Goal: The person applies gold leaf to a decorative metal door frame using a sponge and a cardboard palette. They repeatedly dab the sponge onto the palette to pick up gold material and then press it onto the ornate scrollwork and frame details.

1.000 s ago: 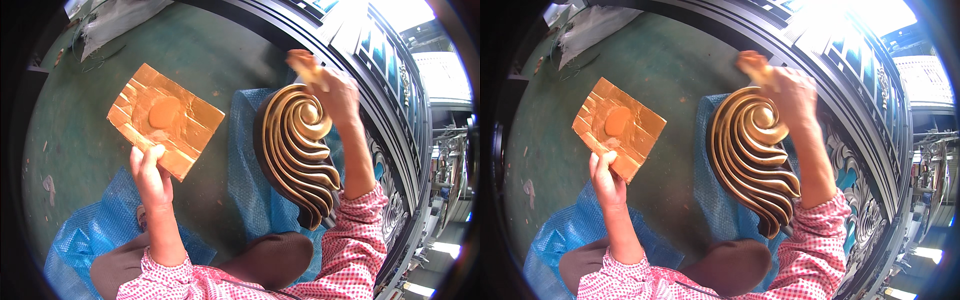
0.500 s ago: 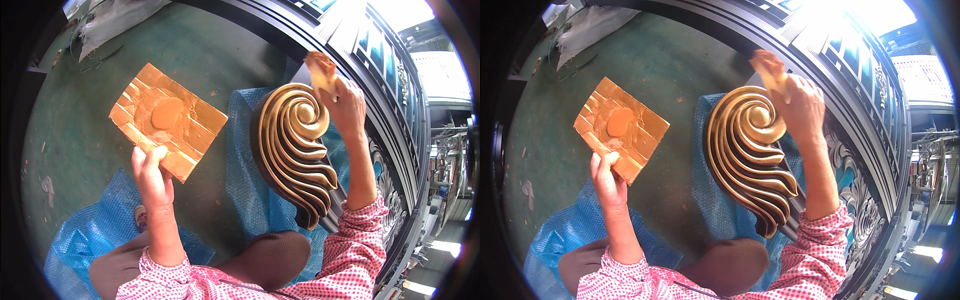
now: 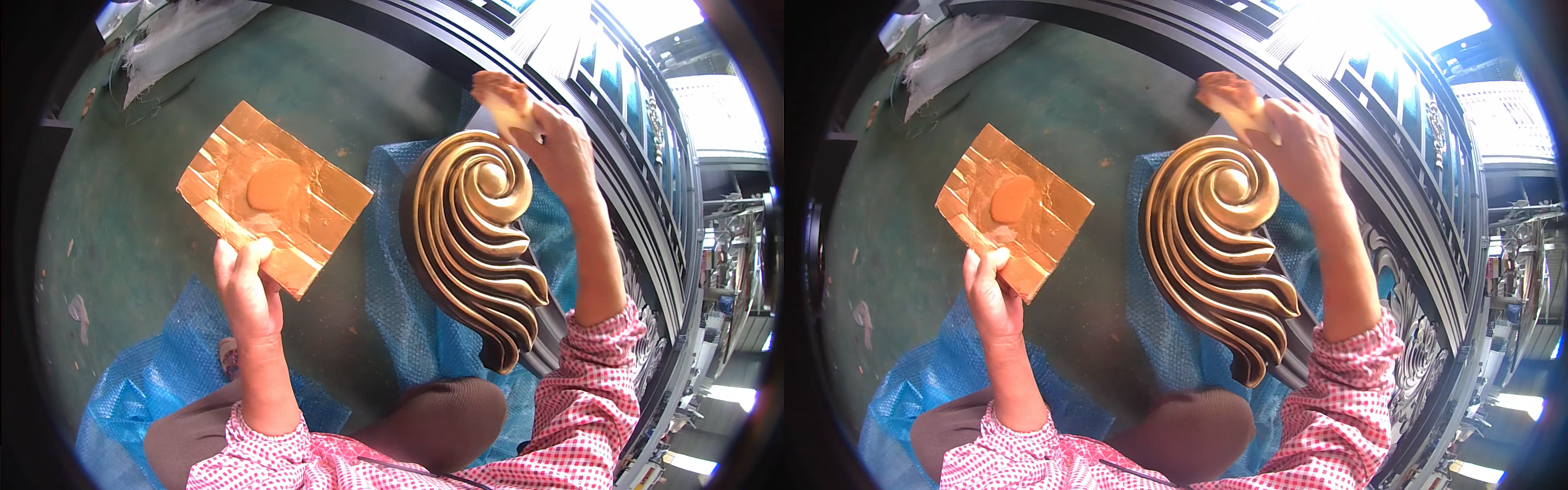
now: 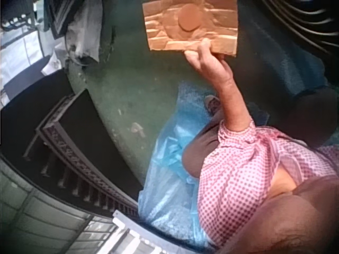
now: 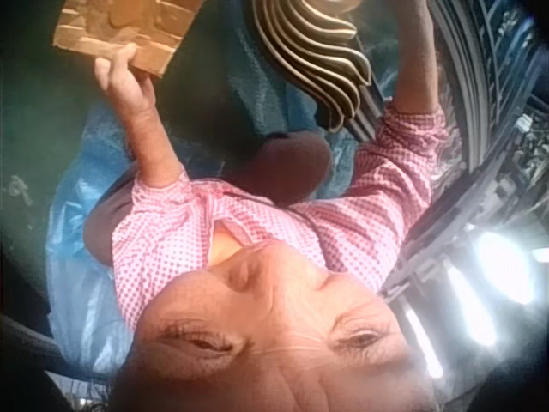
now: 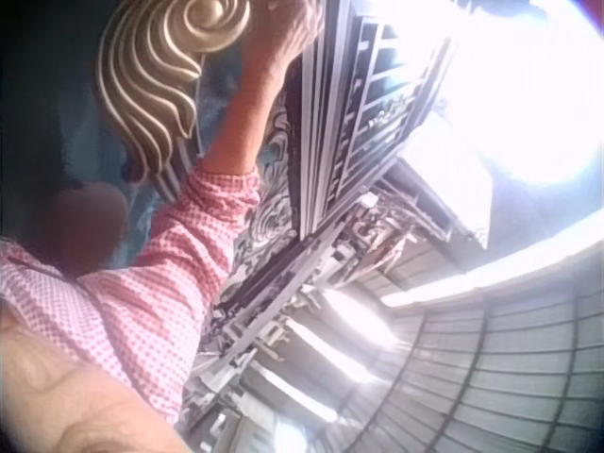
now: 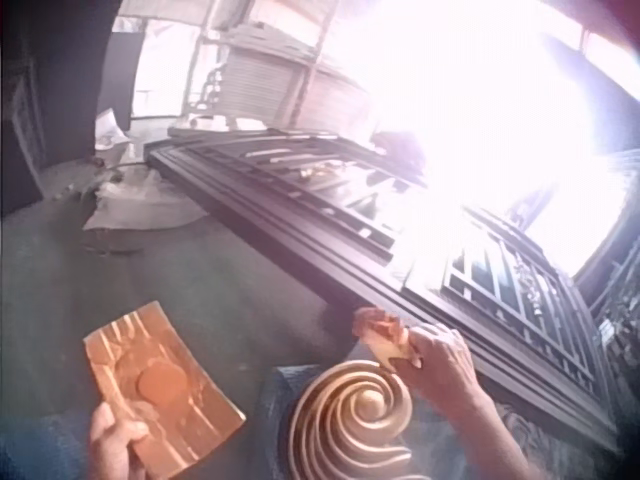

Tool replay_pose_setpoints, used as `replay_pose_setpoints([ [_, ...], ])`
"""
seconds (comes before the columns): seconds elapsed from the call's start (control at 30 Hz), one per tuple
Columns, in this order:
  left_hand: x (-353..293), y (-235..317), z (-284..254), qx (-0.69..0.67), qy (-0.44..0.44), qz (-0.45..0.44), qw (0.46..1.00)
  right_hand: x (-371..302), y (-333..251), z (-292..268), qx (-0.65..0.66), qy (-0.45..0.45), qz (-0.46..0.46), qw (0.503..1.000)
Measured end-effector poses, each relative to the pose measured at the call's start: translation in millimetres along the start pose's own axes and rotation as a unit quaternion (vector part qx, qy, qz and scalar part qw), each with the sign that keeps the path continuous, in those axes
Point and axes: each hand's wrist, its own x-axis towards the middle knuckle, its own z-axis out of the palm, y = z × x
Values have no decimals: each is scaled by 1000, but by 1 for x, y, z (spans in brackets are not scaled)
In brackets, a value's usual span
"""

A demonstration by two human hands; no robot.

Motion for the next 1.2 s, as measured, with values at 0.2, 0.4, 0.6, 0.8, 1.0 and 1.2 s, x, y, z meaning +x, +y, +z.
replay_pose_setpoints([
  [0.2, -2, 2, 2, 2, -11, -9, 1000, -1, 13, 22, 31, -84, -38, 995],
  [0.4, -2, 1, 2, -3, -7, -11, 1000, -13, 12, 10, 18, -138, 41, 989],
  [0.6, -3, -3, 1, 8, -15, -18, 1000, -26, 35, -8, 283, -55, 130, 949],
  [0.8, -7, -4, 6, 3, -21, -21, 1000, -13, 20, 15, 106, -45, 69, 991],
  [1.0, -8, -4, 6, -1, -30, -9, 999, -21, 11, 3, 92, -174, 96, 976],
  [1.2, -11, -7, 8, 13, -28, -25, 999, -16, 15, -3, 138, -51, 146, 978],
])
